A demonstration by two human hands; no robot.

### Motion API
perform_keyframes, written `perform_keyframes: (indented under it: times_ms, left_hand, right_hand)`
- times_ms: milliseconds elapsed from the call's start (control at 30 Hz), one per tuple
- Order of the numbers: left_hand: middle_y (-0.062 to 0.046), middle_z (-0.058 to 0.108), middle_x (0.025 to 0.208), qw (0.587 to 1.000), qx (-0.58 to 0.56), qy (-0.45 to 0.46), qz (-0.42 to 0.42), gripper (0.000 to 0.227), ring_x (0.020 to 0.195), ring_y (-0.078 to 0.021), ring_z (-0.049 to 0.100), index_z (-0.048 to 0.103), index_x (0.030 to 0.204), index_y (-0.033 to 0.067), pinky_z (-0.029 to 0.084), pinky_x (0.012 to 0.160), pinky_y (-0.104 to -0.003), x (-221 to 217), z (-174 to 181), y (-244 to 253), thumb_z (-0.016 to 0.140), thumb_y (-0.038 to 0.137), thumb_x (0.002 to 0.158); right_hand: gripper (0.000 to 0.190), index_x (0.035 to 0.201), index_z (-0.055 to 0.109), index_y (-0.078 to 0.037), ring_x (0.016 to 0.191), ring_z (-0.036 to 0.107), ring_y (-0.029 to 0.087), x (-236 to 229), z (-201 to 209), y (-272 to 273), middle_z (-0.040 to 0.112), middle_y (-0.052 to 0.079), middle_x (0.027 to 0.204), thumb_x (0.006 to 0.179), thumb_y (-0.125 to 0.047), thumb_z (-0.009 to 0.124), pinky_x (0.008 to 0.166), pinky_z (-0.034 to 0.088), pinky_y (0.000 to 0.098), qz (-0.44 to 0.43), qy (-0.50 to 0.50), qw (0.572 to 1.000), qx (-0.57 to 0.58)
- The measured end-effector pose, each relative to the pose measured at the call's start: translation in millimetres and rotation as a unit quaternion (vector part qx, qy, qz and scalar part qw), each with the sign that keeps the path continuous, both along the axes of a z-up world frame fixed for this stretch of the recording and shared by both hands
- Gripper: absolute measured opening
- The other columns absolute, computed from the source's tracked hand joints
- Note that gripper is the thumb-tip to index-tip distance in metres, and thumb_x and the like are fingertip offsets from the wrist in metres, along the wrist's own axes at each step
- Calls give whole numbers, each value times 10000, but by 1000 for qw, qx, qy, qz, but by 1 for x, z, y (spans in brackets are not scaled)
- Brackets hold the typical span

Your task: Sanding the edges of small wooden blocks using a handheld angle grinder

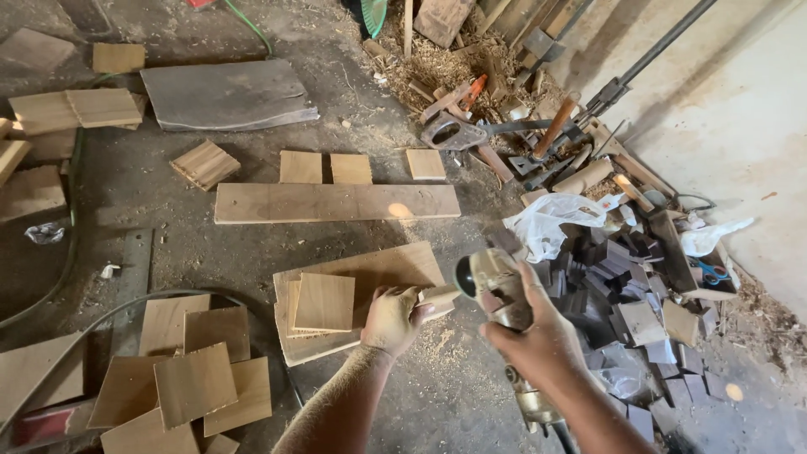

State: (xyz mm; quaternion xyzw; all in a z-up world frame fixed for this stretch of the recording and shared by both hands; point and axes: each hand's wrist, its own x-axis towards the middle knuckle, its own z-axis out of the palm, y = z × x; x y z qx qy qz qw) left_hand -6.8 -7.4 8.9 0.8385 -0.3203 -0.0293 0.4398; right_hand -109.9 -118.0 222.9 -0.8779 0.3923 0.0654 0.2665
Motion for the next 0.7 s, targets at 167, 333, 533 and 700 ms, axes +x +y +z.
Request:
perform_keyframes:
  times_ms: [167, 333, 533, 700]
  left_hand:
    - [3, 767, 805, 999, 32, 24, 2, 105, 869, -177, 730, 695, 875, 133, 417, 1071, -450, 1, -7, -7, 706, 228, 920]
    - [16, 800, 957, 1000, 0, 9, 1, 213, 947, -198, 727, 738, 1081, 178, 418, 1060, -442, 1, -7, -9, 719, 189, 869]
    - [8, 785, 945, 999, 38, 9, -13, 231, 950, -186, 718, 710, 1133, 141, 405, 1047, -414, 1, -2, -6, 673, 211, 916]
    - [-1, 792, 991, 1000, 5, -9, 0, 295, 912, -212, 728, 713, 1184, 159, 434, 1008, -386, -1, 4, -4, 652, 187, 896]
  right_hand:
    - [1103, 1577, 171, -448, 827, 779, 228, -1, -10, 13, 559, 129, 1459, 713, -150, 789, 526, 658, 326, 69, -58, 995, 43]
    - [1126, 1617, 132, -391, 894, 799, 251, -2, -12, 21, 696, 83, 1281, 699, -360, 785, 636, 665, 353, 78, 18, 996, -47]
    - [1152, 1607, 119, -418, 786, 767, 207, 1, 3, 2, 576, 101, 1453, 713, -168, 802, 483, 582, 319, 24, -12, 999, 26]
    - [1124, 1605, 151, -331, 910, 698, 233, -8, -12, -31, 549, 110, 1459, 692, -162, 784, 609, 548, 305, 4, -50, 999, 14]
